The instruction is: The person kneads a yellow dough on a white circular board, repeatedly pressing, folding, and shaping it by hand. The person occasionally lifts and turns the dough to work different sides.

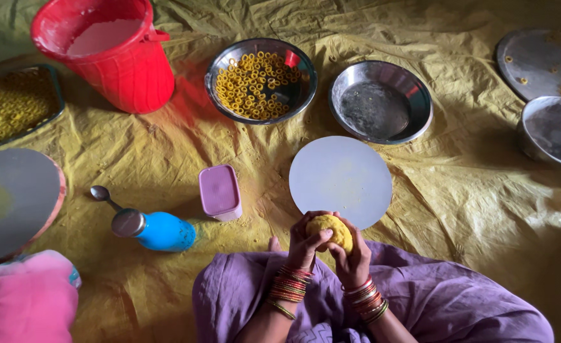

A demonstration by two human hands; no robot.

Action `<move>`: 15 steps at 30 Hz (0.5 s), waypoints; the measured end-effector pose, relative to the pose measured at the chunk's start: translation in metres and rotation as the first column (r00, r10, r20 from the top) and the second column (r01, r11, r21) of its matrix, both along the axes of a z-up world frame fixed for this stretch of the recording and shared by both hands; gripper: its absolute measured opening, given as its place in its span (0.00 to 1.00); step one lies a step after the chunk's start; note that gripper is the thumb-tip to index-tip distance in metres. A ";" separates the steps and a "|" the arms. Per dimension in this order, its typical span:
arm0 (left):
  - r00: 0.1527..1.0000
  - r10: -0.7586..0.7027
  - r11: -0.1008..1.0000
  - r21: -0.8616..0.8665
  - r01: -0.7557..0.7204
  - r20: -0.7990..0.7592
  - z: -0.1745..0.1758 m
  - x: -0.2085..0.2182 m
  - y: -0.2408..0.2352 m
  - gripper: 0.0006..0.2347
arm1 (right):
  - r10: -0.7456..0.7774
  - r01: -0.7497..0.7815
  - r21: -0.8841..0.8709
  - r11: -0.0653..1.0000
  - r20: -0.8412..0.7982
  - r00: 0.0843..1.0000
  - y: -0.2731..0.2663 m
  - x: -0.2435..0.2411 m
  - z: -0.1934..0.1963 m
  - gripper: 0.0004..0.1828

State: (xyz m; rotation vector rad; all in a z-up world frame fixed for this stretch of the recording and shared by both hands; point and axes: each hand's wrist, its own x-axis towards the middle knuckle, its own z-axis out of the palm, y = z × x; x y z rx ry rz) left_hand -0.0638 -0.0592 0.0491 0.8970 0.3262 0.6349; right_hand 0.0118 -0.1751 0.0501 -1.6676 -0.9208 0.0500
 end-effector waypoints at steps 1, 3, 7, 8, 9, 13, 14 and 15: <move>1.000 -0.002 1.000 0.005 0.002 0.021 -0.001 0.002 0.001 0.17 | -0.005 0.005 0.005 1.000 -0.059 0.998 0.000 0.002 -0.002 0.26; 0.998 -0.006 1.000 0.016 0.005 0.062 -0.003 0.005 0.003 0.18 | -0.003 0.006 0.030 1.000 -0.123 0.992 0.000 0.005 -0.007 0.24; 0.996 -0.016 1.000 -0.019 0.018 0.086 -0.007 0.007 0.006 0.17 | 0.019 -0.009 0.049 0.999 -0.212 0.977 0.001 0.016 -0.016 0.22; 0.997 -0.020 0.999 -0.047 0.024 0.080 -0.008 0.007 0.006 0.17 | 0.042 -0.030 0.051 0.998 -0.241 0.970 0.000 0.019 -0.017 0.22; 0.997 -0.024 0.997 -0.075 0.030 0.076 -0.009 0.006 0.006 0.17 | 0.064 -0.051 0.054 0.997 -0.269 0.961 -0.001 0.022 -0.019 0.22; 0.965 -0.058 0.978 -0.180 0.106 0.257 -0.011 0.004 0.009 0.18 | 0.216 -0.150 0.188 0.971 -0.411 0.886 -0.004 0.024 -0.018 0.22; 0.955 -0.091 0.973 -0.181 0.146 0.284 -0.012 0.004 0.010 0.19 | 0.229 -0.161 0.200 0.966 -0.390 0.892 -0.005 0.023 -0.015 0.22; 0.943 -0.124 0.966 -0.182 0.186 0.310 -0.012 0.003 0.012 0.19 | 0.241 -0.171 0.211 0.962 -0.371 0.897 -0.006 0.020 -0.012 0.22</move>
